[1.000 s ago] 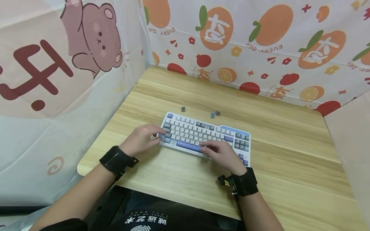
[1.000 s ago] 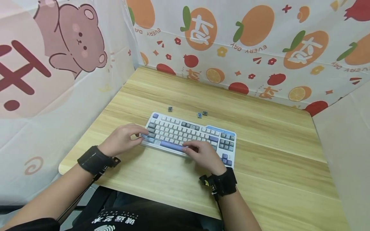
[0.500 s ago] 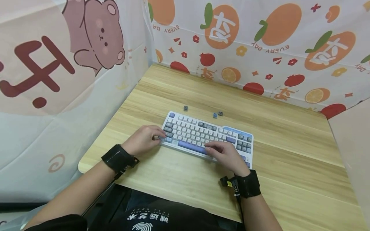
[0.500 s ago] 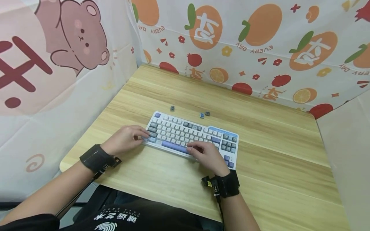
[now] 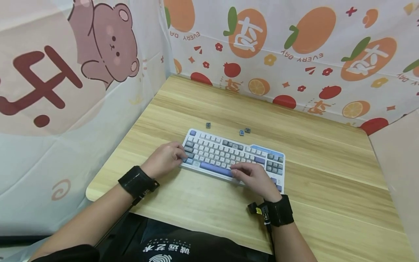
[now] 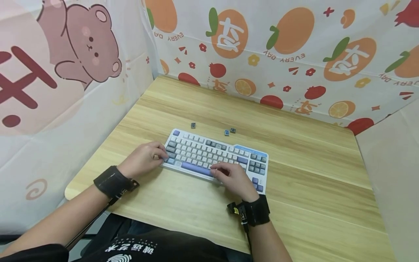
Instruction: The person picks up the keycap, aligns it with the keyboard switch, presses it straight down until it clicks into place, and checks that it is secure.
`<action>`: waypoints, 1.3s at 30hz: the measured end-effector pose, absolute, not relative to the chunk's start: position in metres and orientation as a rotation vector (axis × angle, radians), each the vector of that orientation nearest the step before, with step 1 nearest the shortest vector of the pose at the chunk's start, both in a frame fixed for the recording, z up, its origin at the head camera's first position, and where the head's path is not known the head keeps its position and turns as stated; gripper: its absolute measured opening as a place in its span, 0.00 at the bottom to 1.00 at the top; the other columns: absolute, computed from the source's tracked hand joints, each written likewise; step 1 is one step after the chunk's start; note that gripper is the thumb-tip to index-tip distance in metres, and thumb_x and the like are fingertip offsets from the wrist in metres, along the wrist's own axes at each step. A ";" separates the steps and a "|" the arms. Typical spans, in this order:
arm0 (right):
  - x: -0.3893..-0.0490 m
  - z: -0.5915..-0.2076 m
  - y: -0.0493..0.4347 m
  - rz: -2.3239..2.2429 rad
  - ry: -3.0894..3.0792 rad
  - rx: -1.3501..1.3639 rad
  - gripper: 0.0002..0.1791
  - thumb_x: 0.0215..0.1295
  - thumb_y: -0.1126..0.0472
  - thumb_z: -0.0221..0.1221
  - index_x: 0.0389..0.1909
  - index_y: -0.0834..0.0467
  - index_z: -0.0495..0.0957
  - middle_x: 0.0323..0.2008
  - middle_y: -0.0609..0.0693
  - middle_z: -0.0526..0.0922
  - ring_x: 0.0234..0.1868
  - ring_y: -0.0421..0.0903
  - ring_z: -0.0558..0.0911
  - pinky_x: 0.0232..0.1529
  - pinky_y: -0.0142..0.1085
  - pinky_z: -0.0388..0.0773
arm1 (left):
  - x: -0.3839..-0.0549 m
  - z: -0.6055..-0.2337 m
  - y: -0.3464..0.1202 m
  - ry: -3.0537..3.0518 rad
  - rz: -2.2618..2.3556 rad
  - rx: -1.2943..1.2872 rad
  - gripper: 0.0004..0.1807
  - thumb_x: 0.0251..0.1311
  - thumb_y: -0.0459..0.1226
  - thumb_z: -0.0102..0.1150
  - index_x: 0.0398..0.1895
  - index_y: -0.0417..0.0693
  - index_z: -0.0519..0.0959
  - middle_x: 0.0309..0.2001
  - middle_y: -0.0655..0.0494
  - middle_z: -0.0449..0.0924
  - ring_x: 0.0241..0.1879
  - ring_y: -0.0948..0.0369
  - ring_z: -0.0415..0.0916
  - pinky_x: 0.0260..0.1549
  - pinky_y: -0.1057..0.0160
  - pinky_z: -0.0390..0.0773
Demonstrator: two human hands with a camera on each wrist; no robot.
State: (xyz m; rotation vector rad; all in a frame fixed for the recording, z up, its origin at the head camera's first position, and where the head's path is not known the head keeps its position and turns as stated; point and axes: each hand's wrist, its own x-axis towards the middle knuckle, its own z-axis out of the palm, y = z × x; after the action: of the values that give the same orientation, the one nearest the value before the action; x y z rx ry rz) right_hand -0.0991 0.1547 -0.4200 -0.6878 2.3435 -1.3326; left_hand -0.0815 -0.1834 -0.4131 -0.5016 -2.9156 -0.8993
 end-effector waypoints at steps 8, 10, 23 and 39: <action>-0.098 -0.421 0.157 -1.334 2.359 -0.670 0.19 0.68 0.41 0.57 0.51 0.47 0.84 0.45 0.42 0.86 0.39 0.40 0.84 0.40 0.37 0.79 | -0.072 -0.408 -0.180 -2.911 -0.753 -0.564 0.09 0.50 0.27 0.70 0.37 0.39 0.88 0.40 0.52 0.81 0.42 0.56 0.81 0.41 0.59 0.81; -0.099 -0.422 0.158 -1.333 2.366 -0.669 0.19 0.68 0.41 0.57 0.51 0.47 0.84 0.44 0.41 0.86 0.39 0.41 0.84 0.39 0.37 0.79 | -0.072 -0.407 -0.180 -2.898 -0.733 -0.589 0.08 0.52 0.28 0.70 0.37 0.39 0.88 0.40 0.51 0.82 0.42 0.56 0.81 0.41 0.59 0.82; -0.097 -0.426 0.159 -1.335 2.360 -0.676 0.18 0.68 0.41 0.57 0.50 0.45 0.84 0.41 0.41 0.86 0.37 0.42 0.83 0.35 0.36 0.77 | -0.078 -0.407 -0.192 -2.924 -0.875 -0.525 0.08 0.47 0.25 0.72 0.30 0.45 0.88 0.36 0.54 0.85 0.40 0.57 0.83 0.42 0.58 0.82; -0.102 -0.429 0.160 -1.332 2.363 -0.661 0.18 0.68 0.41 0.56 0.49 0.45 0.84 0.38 0.43 0.86 0.35 0.43 0.83 0.34 0.37 0.76 | -0.085 -0.414 -0.197 -2.919 -0.831 -0.732 0.11 0.53 0.25 0.68 0.40 0.41 0.87 0.41 0.53 0.82 0.44 0.57 0.81 0.44 0.58 0.81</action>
State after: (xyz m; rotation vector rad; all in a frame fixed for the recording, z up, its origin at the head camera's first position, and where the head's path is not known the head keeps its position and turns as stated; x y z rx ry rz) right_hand -0.1023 0.1596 -0.4285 -0.6611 2.3634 -1.3321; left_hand -0.0848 -0.1967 -0.4139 -0.7325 -2.9193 -0.8312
